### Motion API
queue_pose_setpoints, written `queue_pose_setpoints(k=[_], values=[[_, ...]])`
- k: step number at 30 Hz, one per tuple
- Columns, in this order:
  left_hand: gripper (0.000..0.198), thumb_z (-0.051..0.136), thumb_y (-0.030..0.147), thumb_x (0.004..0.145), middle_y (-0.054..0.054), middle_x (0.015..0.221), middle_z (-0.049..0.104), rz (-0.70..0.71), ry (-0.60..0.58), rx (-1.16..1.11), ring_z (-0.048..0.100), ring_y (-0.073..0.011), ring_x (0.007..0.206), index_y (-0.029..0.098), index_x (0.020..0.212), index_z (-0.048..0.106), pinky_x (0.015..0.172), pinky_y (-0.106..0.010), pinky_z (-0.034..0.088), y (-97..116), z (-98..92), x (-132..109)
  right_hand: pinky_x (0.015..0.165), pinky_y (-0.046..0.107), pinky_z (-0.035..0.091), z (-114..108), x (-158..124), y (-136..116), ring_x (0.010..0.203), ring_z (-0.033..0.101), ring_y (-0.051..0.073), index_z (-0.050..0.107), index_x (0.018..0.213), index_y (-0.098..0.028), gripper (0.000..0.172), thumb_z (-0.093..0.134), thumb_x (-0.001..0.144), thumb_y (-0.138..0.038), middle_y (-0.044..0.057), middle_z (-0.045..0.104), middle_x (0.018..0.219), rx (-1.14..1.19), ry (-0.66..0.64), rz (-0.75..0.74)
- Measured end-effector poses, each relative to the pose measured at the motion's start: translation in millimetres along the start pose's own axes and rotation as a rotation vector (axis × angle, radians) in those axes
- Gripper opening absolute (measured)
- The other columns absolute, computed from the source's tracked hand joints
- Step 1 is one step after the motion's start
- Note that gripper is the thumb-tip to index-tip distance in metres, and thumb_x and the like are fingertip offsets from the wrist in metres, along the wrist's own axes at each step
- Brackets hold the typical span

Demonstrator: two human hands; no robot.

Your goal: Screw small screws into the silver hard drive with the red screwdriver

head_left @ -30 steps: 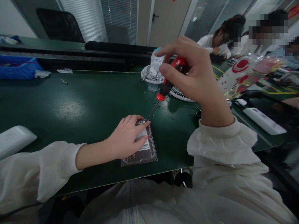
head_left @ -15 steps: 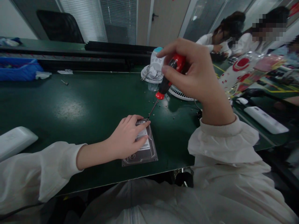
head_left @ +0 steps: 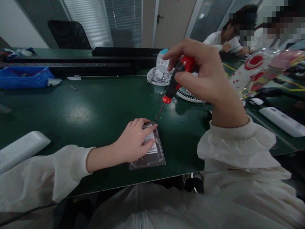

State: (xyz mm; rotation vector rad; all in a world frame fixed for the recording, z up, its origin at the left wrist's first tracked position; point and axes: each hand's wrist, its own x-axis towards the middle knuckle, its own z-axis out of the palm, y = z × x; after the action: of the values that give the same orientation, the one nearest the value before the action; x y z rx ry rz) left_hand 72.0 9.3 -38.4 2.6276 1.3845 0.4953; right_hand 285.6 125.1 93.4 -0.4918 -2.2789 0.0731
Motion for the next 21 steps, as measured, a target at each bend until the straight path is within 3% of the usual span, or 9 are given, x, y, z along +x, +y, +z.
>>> queue_pose_setpoints(k=[5,8,12,15,18,21], values=[[0.052,0.049,0.037,0.105,-0.022,0.143,0.054,0.002,-0.002,-0.004,0.052,-0.0361,0.131,0.012,0.149,0.056,0.108,-0.058,0.047,0.0,-0.4,0.2,0.084,0.029,0.048,0.4,0.0,-1.6,0.077,0.057,0.011,0.071,0.11,-0.021,0.027,0.061,0.093,-0.04,0.004,0.073,0.106,-0.022,-0.003,0.002],[0.052,0.049,0.037,0.104,-0.022,0.142,0.054,-0.002,-0.005,-0.008,0.052,-0.0362,0.131,0.012,0.149,0.056,0.108,-0.058,0.047,0.6,-0.8,0.4,0.083,0.029,0.047,1.8,-0.5,-1.2,0.082,0.06,0.012,0.07,0.111,-0.022,0.025,0.064,0.086,-0.026,0.003,0.072,0.102,-0.029,0.031,-0.015],[0.052,0.048,0.037,0.104,-0.021,0.142,0.054,-0.009,-0.01,-0.012,0.052,-0.0366,0.131,0.012,0.149,0.057,0.108,-0.058,0.047,1.2,-1.6,0.8,0.078,0.029,0.044,1.6,-1.0,-2.5,0.091,0.059,0.014,0.063,0.117,-0.021,0.045,0.059,0.074,-0.011,0.004,0.065,0.103,0.079,-0.026,-0.014],[0.052,0.048,0.037,0.104,-0.021,0.143,0.054,-0.015,-0.014,-0.018,0.052,-0.0368,0.131,0.013,0.15,0.057,0.108,-0.059,0.047,1.3,-1.7,1.1,0.076,0.028,0.042,1.6,-0.7,-3.6,0.083,0.053,0.011,0.062,0.113,-0.018,0.032,0.062,0.081,-0.016,0.003,0.062,0.101,0.072,-0.051,-0.021],[0.053,0.049,0.037,0.103,-0.022,0.142,0.054,-0.011,-0.01,-0.014,0.052,-0.0373,0.13,0.012,0.149,0.057,0.107,-0.059,0.047,1.1,-1.1,1.3,0.079,0.026,0.044,1.9,-0.8,-3.4,0.079,0.052,0.008,0.064,0.109,-0.018,0.024,0.065,0.092,-0.035,0.0,0.063,0.099,-0.034,-0.032,-0.021],[0.053,0.05,0.037,0.103,-0.022,0.142,0.054,-0.009,-0.004,-0.015,0.053,-0.0374,0.13,0.012,0.149,0.058,0.107,-0.058,0.047,0.8,-0.4,1.4,0.085,0.025,0.047,1.6,-1.6,-4.1,0.087,0.057,0.007,0.063,0.114,-0.017,0.025,0.064,0.091,-0.028,-0.001,0.063,0.102,-0.098,-0.037,-0.036]])
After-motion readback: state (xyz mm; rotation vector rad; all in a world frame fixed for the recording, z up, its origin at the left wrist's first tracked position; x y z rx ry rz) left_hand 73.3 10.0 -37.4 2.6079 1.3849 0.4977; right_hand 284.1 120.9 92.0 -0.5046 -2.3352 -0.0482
